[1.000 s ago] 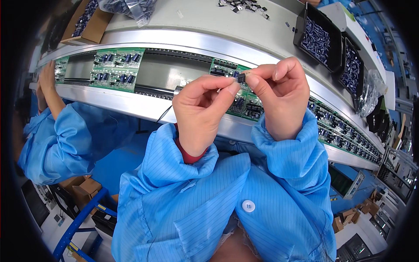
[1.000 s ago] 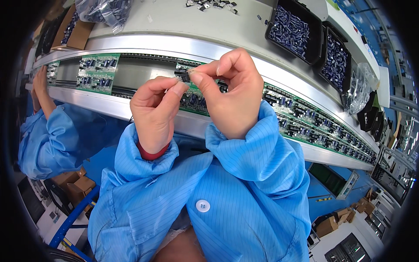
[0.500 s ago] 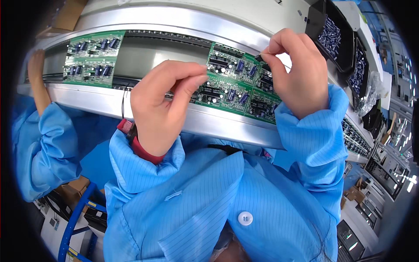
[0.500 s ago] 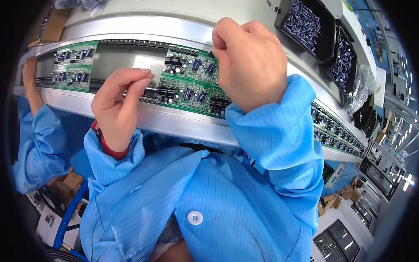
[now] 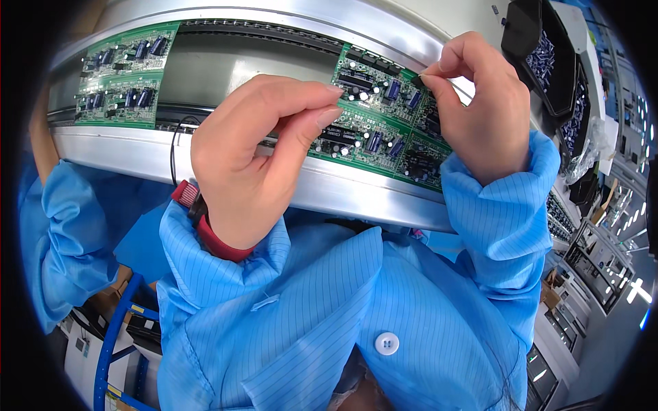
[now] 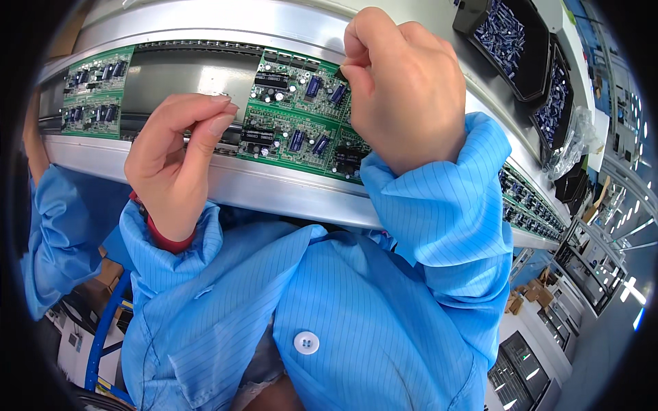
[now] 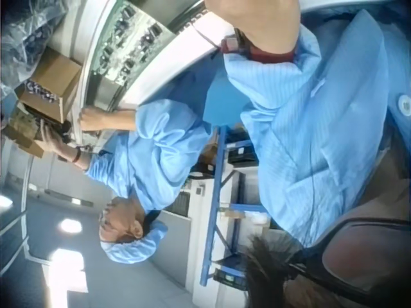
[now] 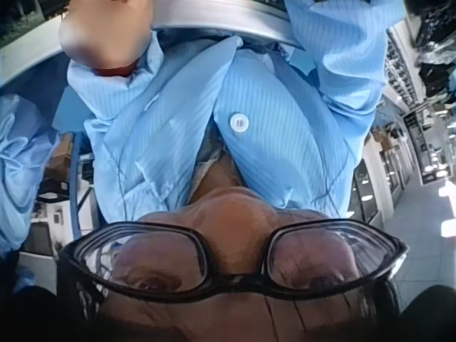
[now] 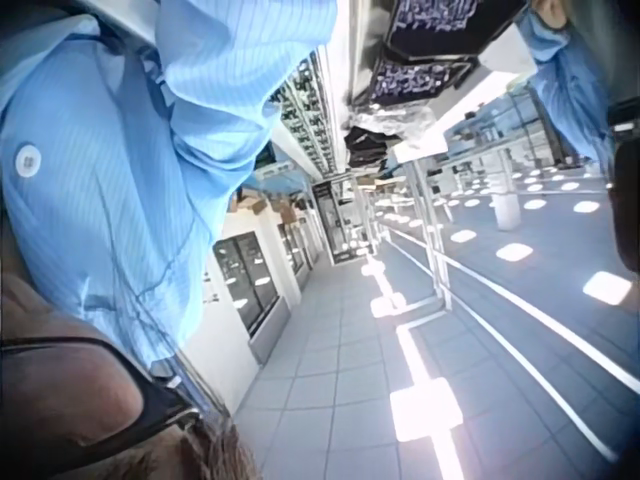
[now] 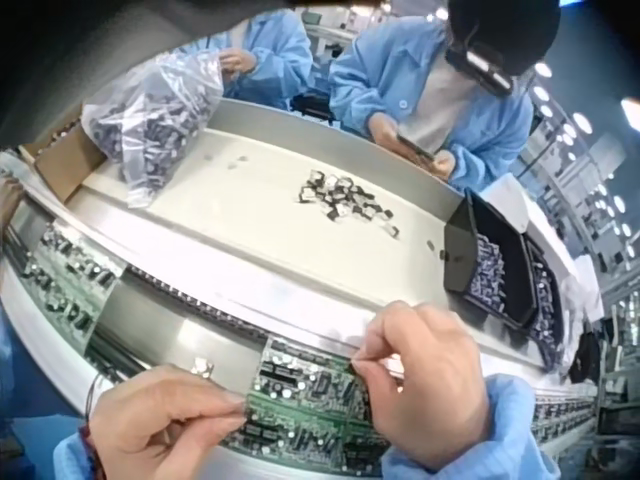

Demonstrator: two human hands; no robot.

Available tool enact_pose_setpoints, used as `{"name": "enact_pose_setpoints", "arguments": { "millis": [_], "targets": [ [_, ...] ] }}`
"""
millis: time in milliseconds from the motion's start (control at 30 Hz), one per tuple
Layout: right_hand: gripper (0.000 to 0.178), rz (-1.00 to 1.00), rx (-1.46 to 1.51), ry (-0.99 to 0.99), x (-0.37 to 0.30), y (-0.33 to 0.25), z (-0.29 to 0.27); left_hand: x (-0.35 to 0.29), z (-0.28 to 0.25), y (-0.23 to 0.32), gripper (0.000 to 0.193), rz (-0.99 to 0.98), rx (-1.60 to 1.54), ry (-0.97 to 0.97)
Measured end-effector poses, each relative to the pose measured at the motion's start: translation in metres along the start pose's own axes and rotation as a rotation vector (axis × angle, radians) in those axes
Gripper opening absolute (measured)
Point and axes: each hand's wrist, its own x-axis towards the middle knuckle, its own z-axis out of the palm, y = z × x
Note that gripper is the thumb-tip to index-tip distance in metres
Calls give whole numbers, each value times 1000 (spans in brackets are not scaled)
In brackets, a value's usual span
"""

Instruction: Inserting small electronic components onto printed circuit boards on a production line.

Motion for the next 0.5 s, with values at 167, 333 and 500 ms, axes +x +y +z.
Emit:
{"name": "enact_pose_setpoints", "arguments": {
  "millis": [167, 333, 500],
  "targets": [
    [24, 11, -10, -42, 2, -1, -1, -1, 1, 0, 18, 8, 14, -5],
    [24, 1, -14, 4, 0, -1, 2, -2, 2, -1, 17, 23, 15, 2],
    [25, 8, -21, 14, 0, -2, 3, -1, 1, -1, 17, 12, 35, -1]
  ]
}}
